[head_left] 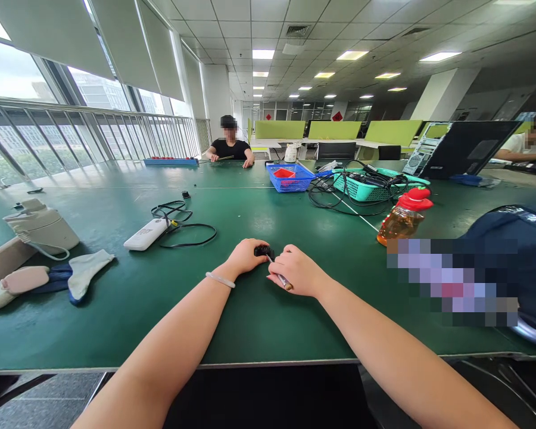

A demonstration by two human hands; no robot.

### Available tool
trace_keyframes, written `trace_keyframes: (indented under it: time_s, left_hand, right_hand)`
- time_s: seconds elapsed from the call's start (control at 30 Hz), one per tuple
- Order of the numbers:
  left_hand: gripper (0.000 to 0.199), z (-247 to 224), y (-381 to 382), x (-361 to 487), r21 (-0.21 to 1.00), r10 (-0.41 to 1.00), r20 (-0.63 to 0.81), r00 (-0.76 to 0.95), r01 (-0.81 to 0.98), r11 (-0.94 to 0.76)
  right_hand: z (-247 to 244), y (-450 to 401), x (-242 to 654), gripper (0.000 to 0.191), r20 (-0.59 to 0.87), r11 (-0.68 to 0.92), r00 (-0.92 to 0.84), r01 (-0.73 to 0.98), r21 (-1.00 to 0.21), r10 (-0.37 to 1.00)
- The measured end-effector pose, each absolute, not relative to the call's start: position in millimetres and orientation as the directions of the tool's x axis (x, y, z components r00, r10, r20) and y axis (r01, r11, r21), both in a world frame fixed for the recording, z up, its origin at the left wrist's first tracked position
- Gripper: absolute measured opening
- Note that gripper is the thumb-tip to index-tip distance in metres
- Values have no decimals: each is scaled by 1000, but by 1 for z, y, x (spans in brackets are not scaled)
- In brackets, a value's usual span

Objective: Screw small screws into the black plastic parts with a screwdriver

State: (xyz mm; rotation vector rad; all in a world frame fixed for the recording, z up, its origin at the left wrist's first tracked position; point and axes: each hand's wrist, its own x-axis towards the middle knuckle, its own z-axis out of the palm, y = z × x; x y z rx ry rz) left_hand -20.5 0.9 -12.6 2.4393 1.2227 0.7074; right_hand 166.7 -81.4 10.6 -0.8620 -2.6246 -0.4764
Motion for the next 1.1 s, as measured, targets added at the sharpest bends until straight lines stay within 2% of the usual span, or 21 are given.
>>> trace_keyframes:
  time_s: [0.23,0.47,0.6,0.83,1.1]
  left_hand:
    - [39,-13,2,-20,491,815,279,508,654,-576]
    - [38,-11,0,-20,501,821,269,503,655,-566]
    - [38,-10,0,-20,507,829,262,494,660,-554]
    - [59,-12,-1,-20,527,854,248,458,676,-516]
    - [40,-8,-4,-21,528,837,271,475,654,-542]
  right_hand:
    - [6,-79,166,19,351,784,-780,597,170,518]
    - [13,-82,167,23,446,738,-695,666,103,565]
    - [14,-82,167,24,460,741,-697,662,115,551]
    - [13,-82,167,24,478,753,-703,647,121,527]
    - [11,-82,165,19,431,744,-712,656,127,554]
